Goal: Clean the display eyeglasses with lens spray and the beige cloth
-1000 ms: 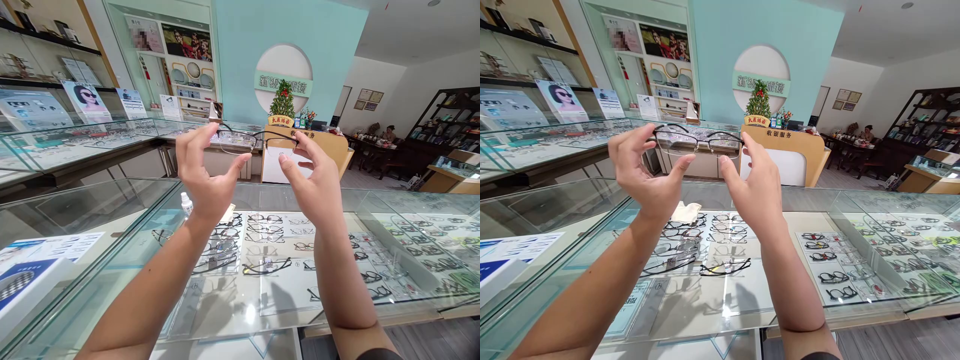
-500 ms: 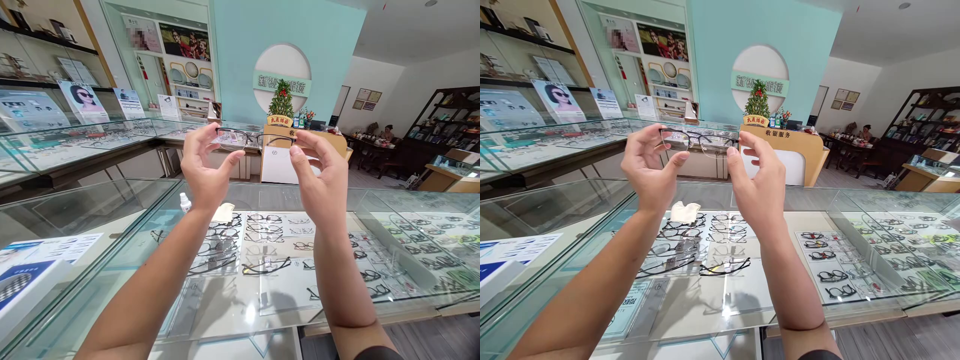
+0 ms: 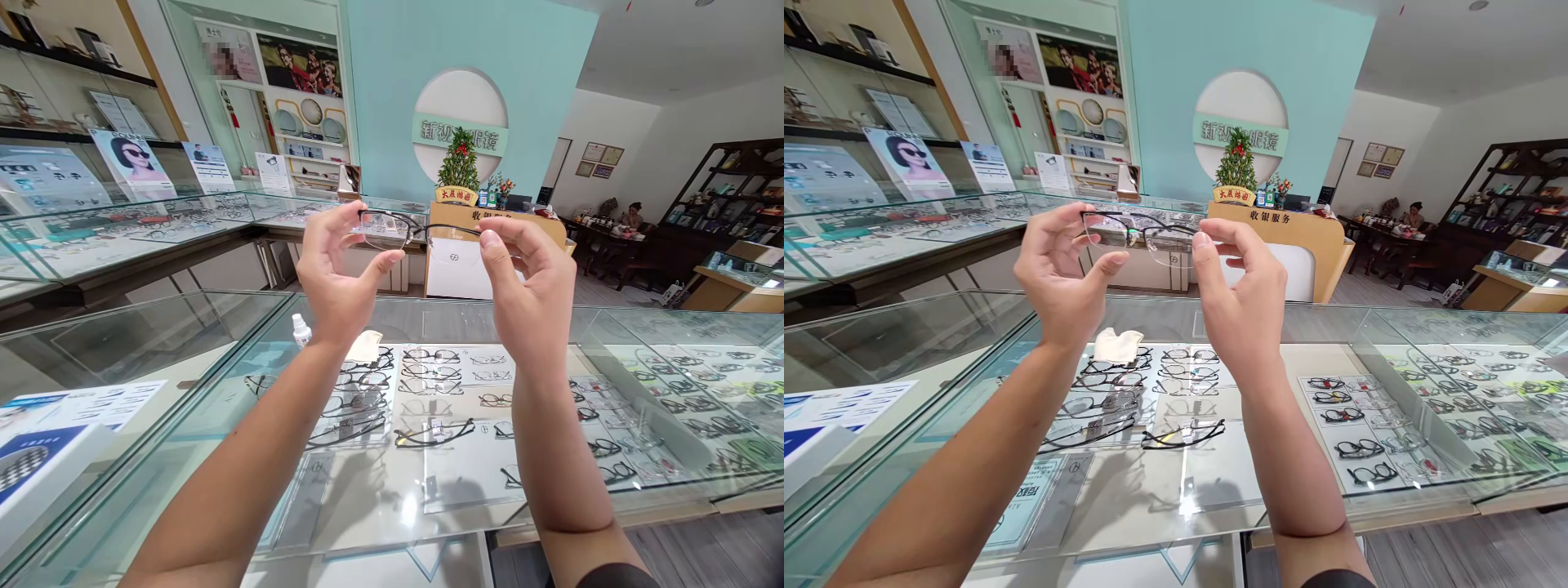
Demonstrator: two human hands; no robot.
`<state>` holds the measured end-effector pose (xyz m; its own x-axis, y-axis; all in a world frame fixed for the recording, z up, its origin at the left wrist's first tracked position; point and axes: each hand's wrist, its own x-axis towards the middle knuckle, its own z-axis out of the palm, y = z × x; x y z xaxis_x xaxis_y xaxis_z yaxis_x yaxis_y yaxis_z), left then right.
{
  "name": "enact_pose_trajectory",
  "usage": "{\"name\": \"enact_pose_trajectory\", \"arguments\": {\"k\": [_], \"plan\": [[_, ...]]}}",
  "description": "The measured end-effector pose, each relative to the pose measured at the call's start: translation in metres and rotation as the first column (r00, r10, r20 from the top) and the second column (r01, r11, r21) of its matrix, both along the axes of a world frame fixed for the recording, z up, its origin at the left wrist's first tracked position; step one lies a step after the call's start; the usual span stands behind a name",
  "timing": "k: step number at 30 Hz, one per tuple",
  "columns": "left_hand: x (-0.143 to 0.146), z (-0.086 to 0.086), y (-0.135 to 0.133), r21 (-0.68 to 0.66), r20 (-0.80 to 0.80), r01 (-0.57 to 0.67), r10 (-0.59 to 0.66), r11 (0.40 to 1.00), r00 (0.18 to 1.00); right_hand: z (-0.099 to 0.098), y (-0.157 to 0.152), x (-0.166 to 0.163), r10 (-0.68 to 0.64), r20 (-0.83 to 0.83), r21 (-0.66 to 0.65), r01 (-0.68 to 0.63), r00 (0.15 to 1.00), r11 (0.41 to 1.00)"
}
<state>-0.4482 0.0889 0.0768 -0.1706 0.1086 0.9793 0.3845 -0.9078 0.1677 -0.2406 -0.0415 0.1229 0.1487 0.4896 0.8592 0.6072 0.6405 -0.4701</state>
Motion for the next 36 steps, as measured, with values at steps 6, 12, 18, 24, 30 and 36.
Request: {"name": "enact_pose_trajectory", "arguments": {"k": [6,12,18,24,30,36], "plan": [[0.000,0.002,-0.004,0.002,-0.004,0.028,-0.028,1.000,1.000,0.003,-0.002,-0.001,0.079,-0.034,-0.028,-0.080,0.996,0.996],[0.001,0.001,-0.004,-0.023,-0.038,-0.035,0.034,0.999,0.999,0.004,0.000,0.003,0.138,-0.093,-0.081,-0.146,0.986,0.986],[-0.001,0.004,-0.004,-0.021,-0.027,0.002,-0.002,1.000,1.000,0.004,0.002,0.006,0.123,-0.030,-0.062,-0.125,0.992,0.990],[-0.005,0.015,-0.021,0.130,-0.139,-0.016,0.034,0.991,0.990,0.005,0.000,0.004,0.090,0.087,-0.029,-0.088,0.992,0.996],[-0.003,0.018,-0.036,0.112,-0.253,-0.050,0.077,0.992,0.964,0.004,0.005,0.003,0.104,0.153,-0.095,-0.091,0.983,0.991],[-0.004,0.025,-0.047,0.053,-0.301,-0.042,0.056,0.998,0.952,0.006,0.006,0.009,0.207,0.161,-0.145,-0.184,0.965,0.972]]}}
